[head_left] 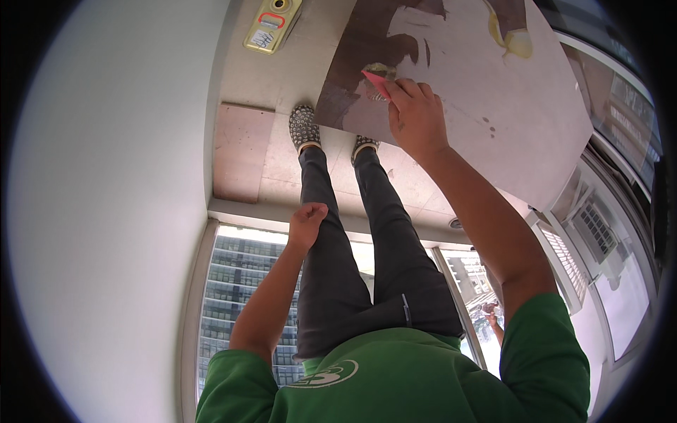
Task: The person pours yellow liquid adhesive from a metal container onto a large tile and spreads it across the surface with a plastic scraper.
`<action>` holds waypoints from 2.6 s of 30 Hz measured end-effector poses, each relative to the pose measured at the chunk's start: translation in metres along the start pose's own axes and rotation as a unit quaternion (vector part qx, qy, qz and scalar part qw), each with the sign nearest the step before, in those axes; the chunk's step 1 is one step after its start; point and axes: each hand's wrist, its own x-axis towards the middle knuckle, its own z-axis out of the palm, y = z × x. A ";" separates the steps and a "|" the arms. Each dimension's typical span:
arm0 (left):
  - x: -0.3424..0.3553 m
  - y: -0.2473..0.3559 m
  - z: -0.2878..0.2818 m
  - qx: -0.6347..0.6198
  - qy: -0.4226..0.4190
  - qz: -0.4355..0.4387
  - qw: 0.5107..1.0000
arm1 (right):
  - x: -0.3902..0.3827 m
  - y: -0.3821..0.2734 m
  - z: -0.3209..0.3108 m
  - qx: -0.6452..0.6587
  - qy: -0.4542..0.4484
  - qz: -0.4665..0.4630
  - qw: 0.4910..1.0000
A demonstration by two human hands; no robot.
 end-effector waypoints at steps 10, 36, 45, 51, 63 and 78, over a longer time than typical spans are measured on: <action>-0.046 0.013 0.038 0.344 0.038 0.199 0.917 | -0.020 -0.031 0.029 -0.029 -0.063 -0.092 0.993; -0.037 0.019 0.045 0.378 0.036 0.125 0.917 | 0.099 0.110 -0.045 -0.075 0.049 -0.021 0.996; -0.032 0.020 0.048 0.388 0.005 0.097 0.917 | 0.061 0.075 -0.014 -0.094 -0.037 -0.143 0.985; -0.033 0.019 0.049 0.386 0.013 0.097 0.917 | 0.103 0.136 -0.061 0.053 0.038 0.087 0.994; -0.032 0.019 0.054 0.406 0.019 0.091 0.909 | 0.207 0.229 -0.063 0.036 0.043 0.277 0.959; -0.027 0.012 0.061 0.407 0.040 0.128 0.903 | 0.134 0.089 -0.037 -0.036 -0.086 -0.089 0.992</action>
